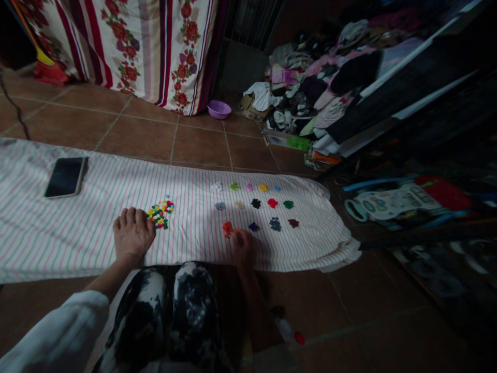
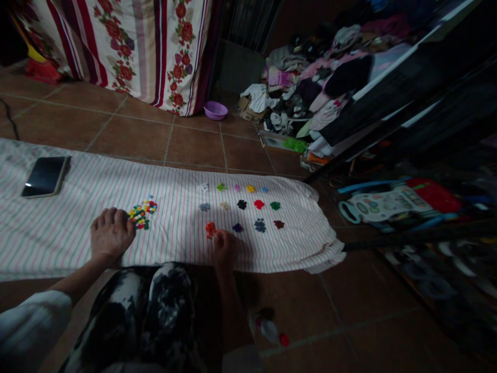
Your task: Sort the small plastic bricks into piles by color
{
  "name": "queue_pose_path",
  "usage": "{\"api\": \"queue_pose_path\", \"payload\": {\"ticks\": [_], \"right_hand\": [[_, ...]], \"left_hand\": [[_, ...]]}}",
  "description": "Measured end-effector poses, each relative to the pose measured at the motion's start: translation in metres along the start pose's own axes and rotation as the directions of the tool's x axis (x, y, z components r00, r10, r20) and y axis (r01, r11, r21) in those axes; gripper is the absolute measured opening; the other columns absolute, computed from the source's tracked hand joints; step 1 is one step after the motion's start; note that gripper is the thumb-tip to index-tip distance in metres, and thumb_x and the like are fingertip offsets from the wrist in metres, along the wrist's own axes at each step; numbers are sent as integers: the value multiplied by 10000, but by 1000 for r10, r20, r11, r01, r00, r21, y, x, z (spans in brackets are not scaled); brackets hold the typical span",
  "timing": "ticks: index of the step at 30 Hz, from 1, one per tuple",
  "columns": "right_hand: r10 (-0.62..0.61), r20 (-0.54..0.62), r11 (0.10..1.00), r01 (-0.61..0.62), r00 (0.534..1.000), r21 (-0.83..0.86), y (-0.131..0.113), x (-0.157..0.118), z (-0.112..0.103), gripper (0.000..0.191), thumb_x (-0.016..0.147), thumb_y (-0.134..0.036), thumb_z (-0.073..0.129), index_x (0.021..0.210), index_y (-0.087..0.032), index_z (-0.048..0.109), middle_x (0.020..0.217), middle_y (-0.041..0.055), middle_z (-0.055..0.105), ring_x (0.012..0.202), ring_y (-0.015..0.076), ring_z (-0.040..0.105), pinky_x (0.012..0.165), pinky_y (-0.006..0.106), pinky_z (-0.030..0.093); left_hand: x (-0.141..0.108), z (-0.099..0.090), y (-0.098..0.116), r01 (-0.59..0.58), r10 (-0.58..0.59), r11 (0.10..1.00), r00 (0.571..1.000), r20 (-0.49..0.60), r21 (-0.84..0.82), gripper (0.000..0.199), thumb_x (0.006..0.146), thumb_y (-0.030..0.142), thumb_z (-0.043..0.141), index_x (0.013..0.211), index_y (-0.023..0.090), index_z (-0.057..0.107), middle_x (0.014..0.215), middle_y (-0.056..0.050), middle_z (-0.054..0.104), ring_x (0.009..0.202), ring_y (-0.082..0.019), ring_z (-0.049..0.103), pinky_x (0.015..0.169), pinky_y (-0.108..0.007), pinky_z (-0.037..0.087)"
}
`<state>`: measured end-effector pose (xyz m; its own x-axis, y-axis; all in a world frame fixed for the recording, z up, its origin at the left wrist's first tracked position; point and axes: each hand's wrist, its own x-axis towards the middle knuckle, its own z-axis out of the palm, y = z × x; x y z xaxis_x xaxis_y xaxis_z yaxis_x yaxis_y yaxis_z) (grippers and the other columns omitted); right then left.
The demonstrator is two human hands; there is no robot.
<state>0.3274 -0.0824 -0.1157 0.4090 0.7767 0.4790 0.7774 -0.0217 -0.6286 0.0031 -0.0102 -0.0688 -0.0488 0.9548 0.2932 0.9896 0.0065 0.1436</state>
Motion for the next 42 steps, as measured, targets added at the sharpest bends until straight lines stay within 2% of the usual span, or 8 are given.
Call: {"api": "queue_pose_path", "payload": {"ticks": [7,14,17,22,27,32,37,42], "right_hand": [[0,88,998,-5,996,57,1,2,3,319,972,-398,480,979,-183,715,942,125,741,852,221,687,791,370,573],[-54,42,994,50,998,98,3,-4,0,282,958,-373,502,1012,-190,709,983,132,738,887,229,695,817,403,599],[-43,22,993,40,999,111,4,-6,-1,277,957,-366,498,1012,-190,705,995,136,735,896,232,697,830,416,605],[7,67,986,-18,998,168,5,-4,2,288,946,-377,508,1040,-185,701,1000,134,733,859,223,709,771,383,619],[-95,31,993,92,995,80,7,-5,-3,271,959,-330,486,976,-198,722,1037,128,714,993,236,677,883,424,590],[-195,145,981,195,970,13,6,-13,-11,284,933,-208,491,970,-243,771,1020,94,649,983,217,633,870,405,569],[-205,153,979,206,967,8,-1,-14,-11,324,899,-134,490,980,-240,785,997,88,614,955,207,616,851,381,561],[-235,134,972,232,963,39,-10,-15,-12,325,929,-150,471,1005,-227,778,989,87,626,935,198,625,849,366,554]], "left_hand": [[0,-2,1,0,0,1000,1000,5,15,441,954,373,319,1140,86,598,1298,-240,592,1351,-404,467,1069,-532,378],[0,-4,2,1,-1,1000,1000,12,3,434,953,366,321,1142,89,598,1304,-248,593,1354,-405,466,1070,-538,379],[0,-4,3,8,-8,1000,1000,21,-5,437,949,363,323,1147,86,597,1320,-252,586,1367,-407,454,1077,-543,372],[0,-3,2,7,-7,1000,1000,22,3,439,951,367,313,1142,90,595,1316,-243,589,1370,-403,452,1086,-535,367],[0,-2,2,8,-8,1000,1000,15,-2,435,944,374,330,1152,96,592,1330,-243,589,1367,-405,458,1081,-535,370],[0,-3,2,12,-11,999,1000,9,-33,428,933,369,346,1166,107,592,1331,-248,588,1367,-406,452,1067,-553,368],[1,-5,3,16,-16,1000,1000,15,-27,422,939,367,332,1148,106,591,1308,-242,595,1362,-402,458,1068,-543,371],[1,-4,3,15,-15,1000,1000,27,-21,432,942,374,330,1149,97,589,1330,-251,579,1374,-406,448,1081,-546,366]]}}
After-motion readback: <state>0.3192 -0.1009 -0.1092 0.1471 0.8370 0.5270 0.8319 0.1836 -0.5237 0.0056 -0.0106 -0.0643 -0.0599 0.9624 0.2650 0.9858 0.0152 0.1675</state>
